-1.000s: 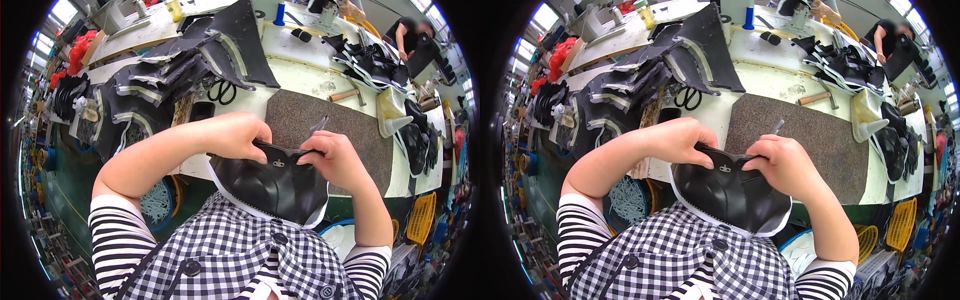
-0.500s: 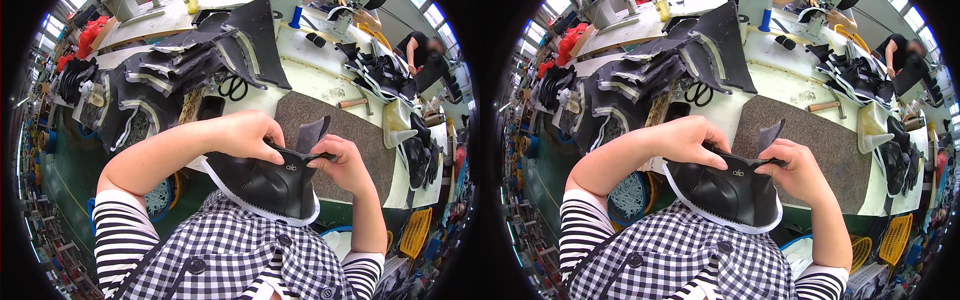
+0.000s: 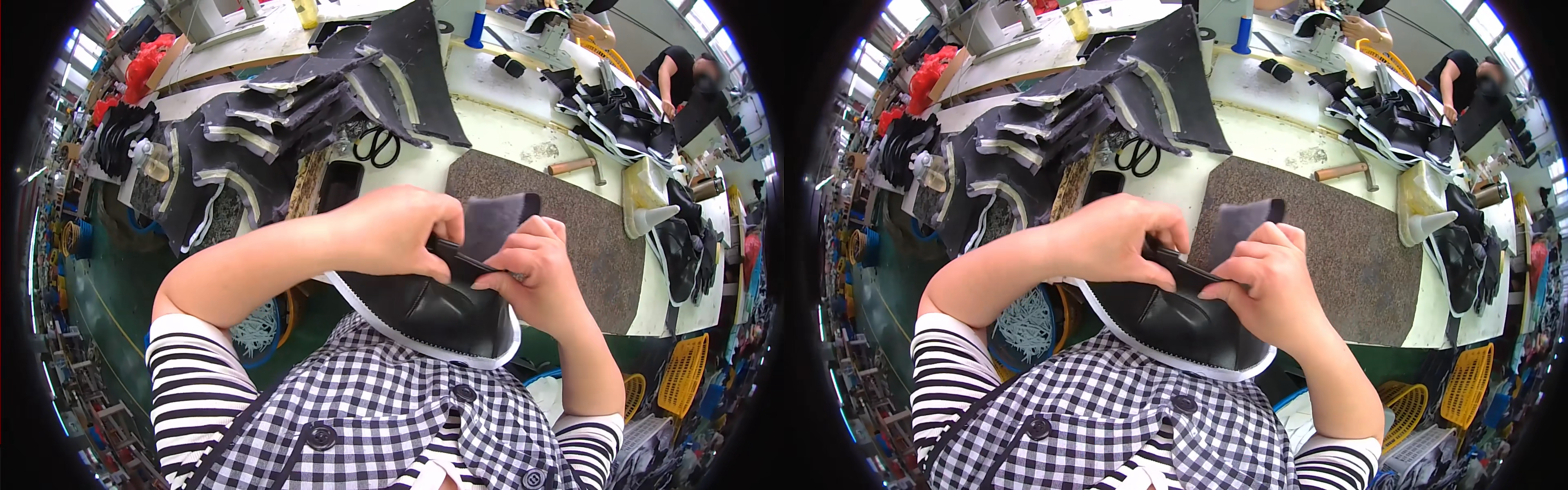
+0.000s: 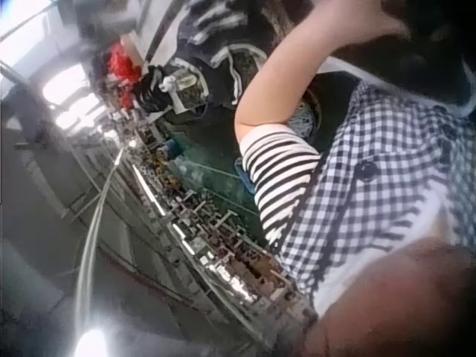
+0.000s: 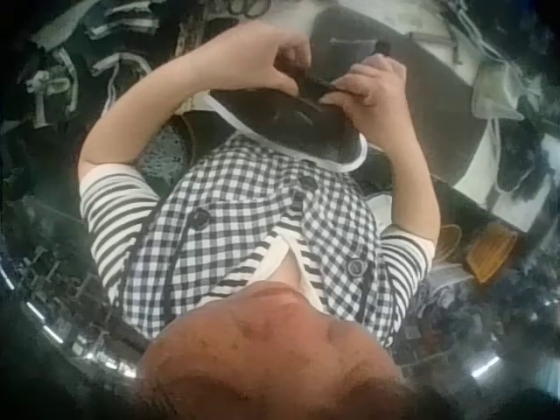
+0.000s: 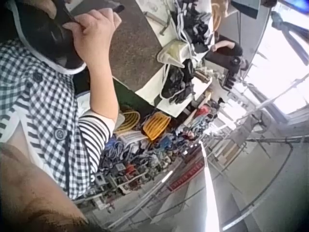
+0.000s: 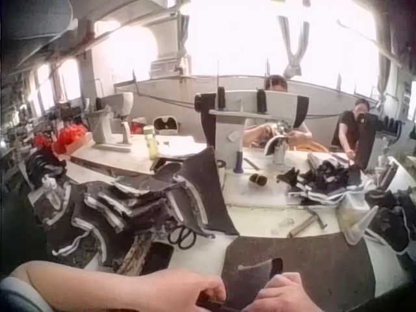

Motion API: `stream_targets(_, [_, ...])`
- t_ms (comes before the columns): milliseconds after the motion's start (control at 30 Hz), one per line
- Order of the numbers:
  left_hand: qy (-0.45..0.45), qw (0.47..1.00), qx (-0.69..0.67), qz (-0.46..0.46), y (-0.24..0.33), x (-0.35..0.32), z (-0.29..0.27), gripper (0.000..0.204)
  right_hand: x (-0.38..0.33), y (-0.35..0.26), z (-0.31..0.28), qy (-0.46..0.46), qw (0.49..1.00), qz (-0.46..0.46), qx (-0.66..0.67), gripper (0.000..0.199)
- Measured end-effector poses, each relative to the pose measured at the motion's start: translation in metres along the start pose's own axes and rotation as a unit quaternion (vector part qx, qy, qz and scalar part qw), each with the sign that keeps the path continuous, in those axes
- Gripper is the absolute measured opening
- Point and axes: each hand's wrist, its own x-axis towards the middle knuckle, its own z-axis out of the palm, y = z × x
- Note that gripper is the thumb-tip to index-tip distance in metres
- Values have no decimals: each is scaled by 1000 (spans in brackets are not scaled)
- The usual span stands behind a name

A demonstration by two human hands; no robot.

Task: Aligning and manually pressing together components of a black leather shoe upper.

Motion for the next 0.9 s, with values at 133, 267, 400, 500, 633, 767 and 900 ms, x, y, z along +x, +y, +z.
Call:
stream_targets(133, [-28, 999, -27, -23, -3, -10, -6, 31, -1, 2, 5, 12, 1000, 7, 24, 20])
stream_targets(267, [-18, 998, -41, -33, -5, -13, -7, 30, 0, 3, 6, 1, 999, 14, 35, 20])
stream_targets(400, [9, 999, -35, 2, -12, -16, 0, 27, -1, 9, 10, 2, 999, 13, 50, 21])
stream_targets(500, [13, 999, -44, 29, -15, -19, 7, 25, -4, 9, 9, -16, 999, 15, 49, 21])
stream_targets(633, [94, 991, -54, 75, -8, -15, 20, 29, 6, 2, 12, 15, 997, -21, 72, 27])
stream_targets(767, [45, 995, -79, 39, 6, -13, 15, 45, 17, -15, 7, -109, 980, 80, 147, 40])
stream_targets(900, [-78, 968, -239, -5, -13, -31, -8, 41, 2, -7, 12, -86, 971, 113, 191, 31])
